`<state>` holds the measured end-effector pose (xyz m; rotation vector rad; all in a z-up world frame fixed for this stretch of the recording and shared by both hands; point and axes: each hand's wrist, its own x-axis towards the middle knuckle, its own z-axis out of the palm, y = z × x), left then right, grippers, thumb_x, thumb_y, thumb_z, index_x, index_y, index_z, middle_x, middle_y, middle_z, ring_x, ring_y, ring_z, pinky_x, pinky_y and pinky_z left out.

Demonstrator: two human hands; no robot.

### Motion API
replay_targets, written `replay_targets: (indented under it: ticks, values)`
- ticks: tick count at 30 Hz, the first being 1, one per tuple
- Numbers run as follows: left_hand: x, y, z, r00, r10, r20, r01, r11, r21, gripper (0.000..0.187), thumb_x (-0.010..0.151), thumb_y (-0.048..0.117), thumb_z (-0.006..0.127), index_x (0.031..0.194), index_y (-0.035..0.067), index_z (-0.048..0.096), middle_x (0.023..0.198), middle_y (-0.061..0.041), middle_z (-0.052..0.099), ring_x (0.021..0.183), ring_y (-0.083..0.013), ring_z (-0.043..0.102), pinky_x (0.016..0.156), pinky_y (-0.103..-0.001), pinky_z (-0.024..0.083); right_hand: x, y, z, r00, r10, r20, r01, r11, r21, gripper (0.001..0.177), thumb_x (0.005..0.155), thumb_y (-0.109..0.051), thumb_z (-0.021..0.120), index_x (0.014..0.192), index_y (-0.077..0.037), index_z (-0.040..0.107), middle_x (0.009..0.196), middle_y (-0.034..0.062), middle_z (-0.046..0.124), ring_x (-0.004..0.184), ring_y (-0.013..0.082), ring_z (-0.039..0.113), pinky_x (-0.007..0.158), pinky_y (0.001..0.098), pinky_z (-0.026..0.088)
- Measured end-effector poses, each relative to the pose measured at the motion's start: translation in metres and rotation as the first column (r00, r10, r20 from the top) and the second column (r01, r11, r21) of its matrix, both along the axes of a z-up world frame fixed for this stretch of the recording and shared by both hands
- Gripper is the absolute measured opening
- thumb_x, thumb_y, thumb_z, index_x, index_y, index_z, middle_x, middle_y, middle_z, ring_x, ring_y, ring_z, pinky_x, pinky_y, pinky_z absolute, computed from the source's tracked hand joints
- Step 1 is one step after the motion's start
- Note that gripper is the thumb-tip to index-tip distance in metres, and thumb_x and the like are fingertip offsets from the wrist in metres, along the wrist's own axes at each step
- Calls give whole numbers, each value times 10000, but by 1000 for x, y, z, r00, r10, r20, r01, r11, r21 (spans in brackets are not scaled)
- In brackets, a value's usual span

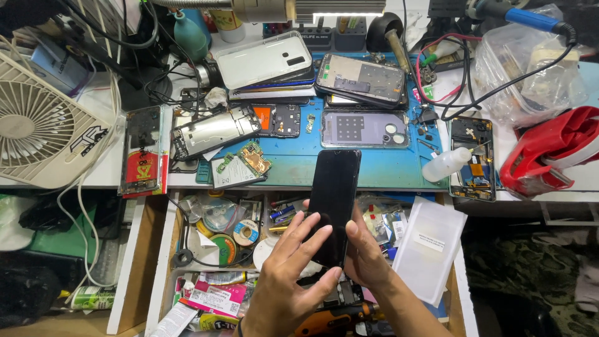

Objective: The person works on a disassembled smartphone, using a syringe to apply adhesive to the frame and a screwdriver to manipulate internal components. They handle the phone's back cover and screen assembly, turning the device over to inspect different sides.

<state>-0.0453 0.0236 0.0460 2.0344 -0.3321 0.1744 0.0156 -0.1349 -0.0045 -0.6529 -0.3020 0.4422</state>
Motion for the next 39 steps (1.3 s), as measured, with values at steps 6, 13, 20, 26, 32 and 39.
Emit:
replay_targets:
  ticks: [6,13,20,26,32,39]
  values:
    - [1,4,6,998,17,65,-20,999,50,541,882,202,774,1378,60,612,1455,-182,613,1436,-412,499,1173,-494,426,-1,-1,-3,997,61,44,-62,998,14,765,1035,-339,709,1607,-129,246,1540,249,443,1404,418,483,1161,550,439]
    - [4,4,15,997,64,-30,-62,996,63,556,846,211,727,1379,92,625,1493,-190,573,1378,-304,583,1103,-403,489,-1,-4,-20,991,83,101,-74,994,-83,813,1002,-322,771,1614,-165,260,1575,237,424,1444,357,448,1160,516,445]
    - [27,15,34,963,100,-249,-125,988,-86,701,846,306,732,1487,166,484,1628,-151,406,1410,-301,540,1100,-453,507,0,-6,-11,989,117,94,-102,984,-143,877,983,-397,768,1626,-200,205,1492,229,497,1231,401,641,990,576,586]
    - [20,15,39,992,-109,-66,107,994,-31,633,850,166,767,1436,109,535,1586,-237,443,1447,-345,504,1067,-402,532,3,-4,2,989,49,-142,-47,999,15,813,920,-379,779,1556,-133,336,1497,218,460,1126,423,640,877,580,629]
    - [15,5,17,973,-137,186,119,987,107,457,901,158,797,1315,35,647,1383,-171,661,1292,-314,656,1172,-515,454,6,-7,-2,977,-125,-174,104,987,-124,818,872,-470,751,1494,-59,414,1325,248,632,1170,330,655,1026,449,530]
    - [21,-1,14,962,-108,252,88,992,90,320,908,101,775,1202,2,698,1227,-164,739,1153,-298,732,1108,-458,538,7,-7,-7,969,-146,-202,114,981,-159,883,828,-481,781,1512,-83,390,1315,252,633,1138,317,668,1007,420,540]
